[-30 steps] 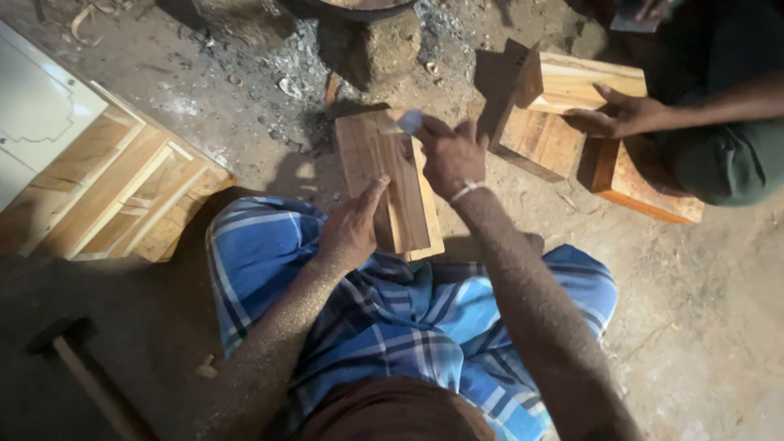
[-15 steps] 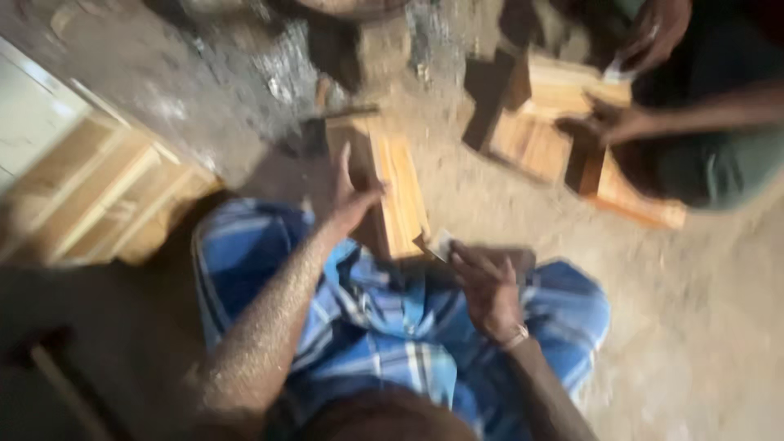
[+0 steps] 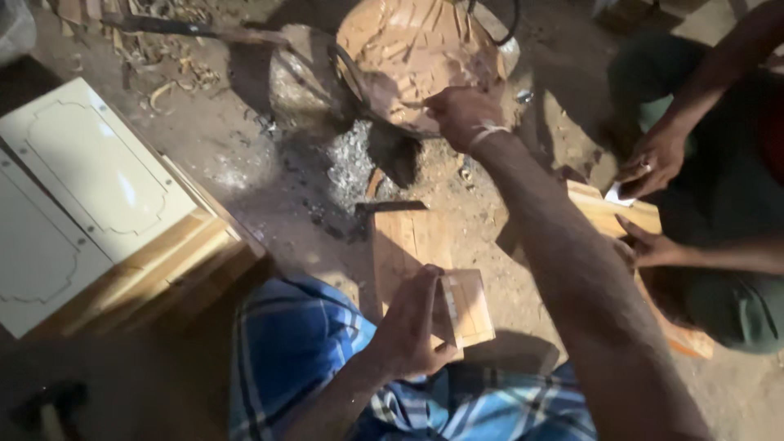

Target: The person sits on the floor and uses a chisel to carve and shape small rectangular wooden blocks. They repeatedly hold the wood, strike it with the chisel, and inspect the carved surfaces.

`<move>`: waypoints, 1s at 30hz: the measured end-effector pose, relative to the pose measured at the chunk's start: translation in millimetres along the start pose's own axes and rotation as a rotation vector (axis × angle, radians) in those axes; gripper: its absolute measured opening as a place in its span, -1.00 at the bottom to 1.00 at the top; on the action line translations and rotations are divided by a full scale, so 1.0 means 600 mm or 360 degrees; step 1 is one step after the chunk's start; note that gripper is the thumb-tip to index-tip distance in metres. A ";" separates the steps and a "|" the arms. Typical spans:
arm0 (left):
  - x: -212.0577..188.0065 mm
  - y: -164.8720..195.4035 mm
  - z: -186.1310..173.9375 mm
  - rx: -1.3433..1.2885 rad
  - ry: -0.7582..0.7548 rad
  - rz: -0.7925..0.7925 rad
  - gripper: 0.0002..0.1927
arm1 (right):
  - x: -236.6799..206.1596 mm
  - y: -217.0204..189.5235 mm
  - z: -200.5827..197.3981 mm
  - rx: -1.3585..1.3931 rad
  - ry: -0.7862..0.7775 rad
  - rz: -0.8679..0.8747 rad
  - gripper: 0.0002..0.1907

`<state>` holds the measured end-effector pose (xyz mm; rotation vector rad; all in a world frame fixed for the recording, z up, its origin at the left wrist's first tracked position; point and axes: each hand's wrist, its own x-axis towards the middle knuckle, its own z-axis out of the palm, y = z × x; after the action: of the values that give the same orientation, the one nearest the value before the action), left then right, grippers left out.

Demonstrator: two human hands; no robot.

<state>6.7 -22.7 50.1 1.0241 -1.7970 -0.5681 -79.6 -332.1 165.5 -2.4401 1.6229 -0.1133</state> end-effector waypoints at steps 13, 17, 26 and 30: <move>-0.007 -0.032 0.006 -0.0086 0.0006 0.0037 0.21 | -0.146 0.061 -0.099 0.0557 -0.0253 -0.0122 -0.61; -0.017 -0.029 0.025 0.0007 -0.0067 -0.0171 0.19 | -0.435 0.078 -0.035 0.0478 0.0265 0.0018 -0.52; -0.016 -0.010 0.026 0.0173 -0.0282 -0.0495 0.31 | -0.592 0.080 0.115 0.0683 0.0623 -0.0229 -0.57; -0.006 0.001 0.024 0.0152 -0.0215 -0.0390 0.32 | -0.552 0.059 0.071 0.0106 0.0668 -0.0286 -0.55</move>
<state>-5.8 -19.9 42.5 1.3098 -1.8426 -0.7212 -233.4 -35.3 133.3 -2.6309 1.5053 -0.7392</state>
